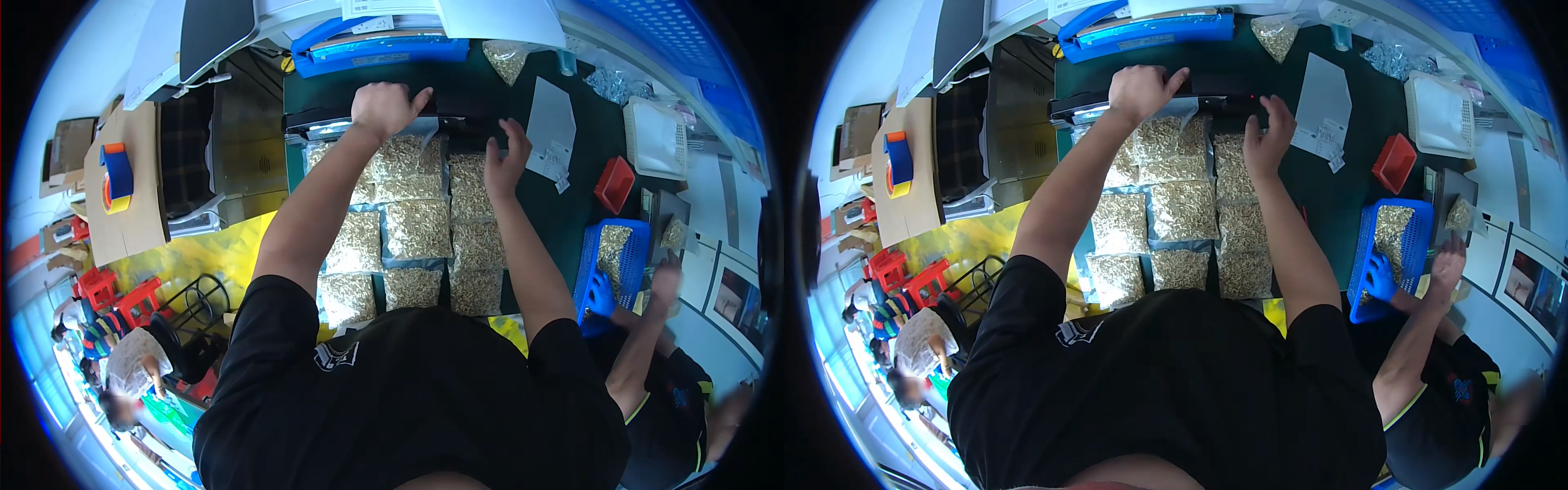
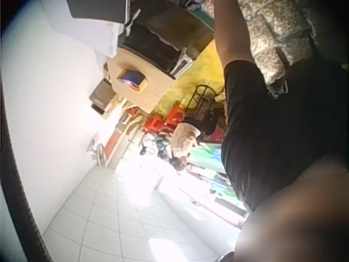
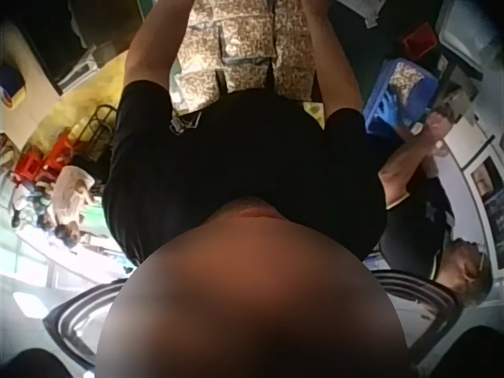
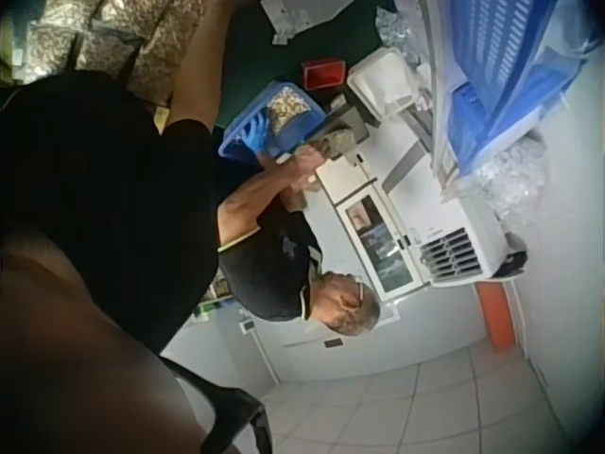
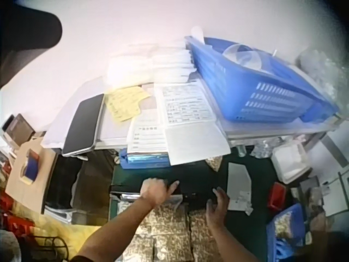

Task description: Sealing plastic bags containing small hardware components using a heat sealer machine.

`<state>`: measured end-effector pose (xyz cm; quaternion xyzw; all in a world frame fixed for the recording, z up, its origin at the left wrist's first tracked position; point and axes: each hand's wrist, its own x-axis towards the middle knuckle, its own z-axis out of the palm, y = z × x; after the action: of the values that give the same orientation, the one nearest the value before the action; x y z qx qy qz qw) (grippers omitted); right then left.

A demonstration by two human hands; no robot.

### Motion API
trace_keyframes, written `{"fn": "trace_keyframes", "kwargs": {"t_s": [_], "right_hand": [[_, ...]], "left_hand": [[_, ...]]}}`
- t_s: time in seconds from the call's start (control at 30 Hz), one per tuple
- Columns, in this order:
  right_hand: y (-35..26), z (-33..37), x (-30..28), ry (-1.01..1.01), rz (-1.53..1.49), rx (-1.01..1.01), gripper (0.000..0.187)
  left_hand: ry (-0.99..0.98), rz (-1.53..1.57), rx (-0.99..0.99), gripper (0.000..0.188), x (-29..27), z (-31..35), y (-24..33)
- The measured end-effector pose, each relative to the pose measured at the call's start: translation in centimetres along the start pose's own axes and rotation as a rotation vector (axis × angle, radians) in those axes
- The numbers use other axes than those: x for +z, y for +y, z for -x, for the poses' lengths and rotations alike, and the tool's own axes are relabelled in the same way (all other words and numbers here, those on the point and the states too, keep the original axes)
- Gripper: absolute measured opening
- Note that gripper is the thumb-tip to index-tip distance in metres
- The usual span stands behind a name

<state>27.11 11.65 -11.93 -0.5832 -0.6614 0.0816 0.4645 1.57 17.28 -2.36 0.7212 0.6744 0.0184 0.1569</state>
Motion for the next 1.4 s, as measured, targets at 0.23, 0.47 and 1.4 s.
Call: {"fn": "trace_keyframes", "kwargs": {"t_s": [0.23, 0.47, 1.4], "right_hand": [[-2.0, 6.0, 1.5, -0.175, -0.11, 0.042, 0.02], [-3.6, 7.9, 1.9, -0.282, -0.207, -0.072, 0.026], [1.5, 11.0, -4.6, -0.68, 0.469, -0.236, 0.061]], "left_hand": [[0.059, -0.054, -0.03, 0.046, 1.1, -0.4, 0.2], [0.124, -0.099, -0.019, 0.043, 1.6, -0.7, 0.2], [0.121, -0.102, -0.039, 0.041, 1.7, -0.5, 0.2]]}}
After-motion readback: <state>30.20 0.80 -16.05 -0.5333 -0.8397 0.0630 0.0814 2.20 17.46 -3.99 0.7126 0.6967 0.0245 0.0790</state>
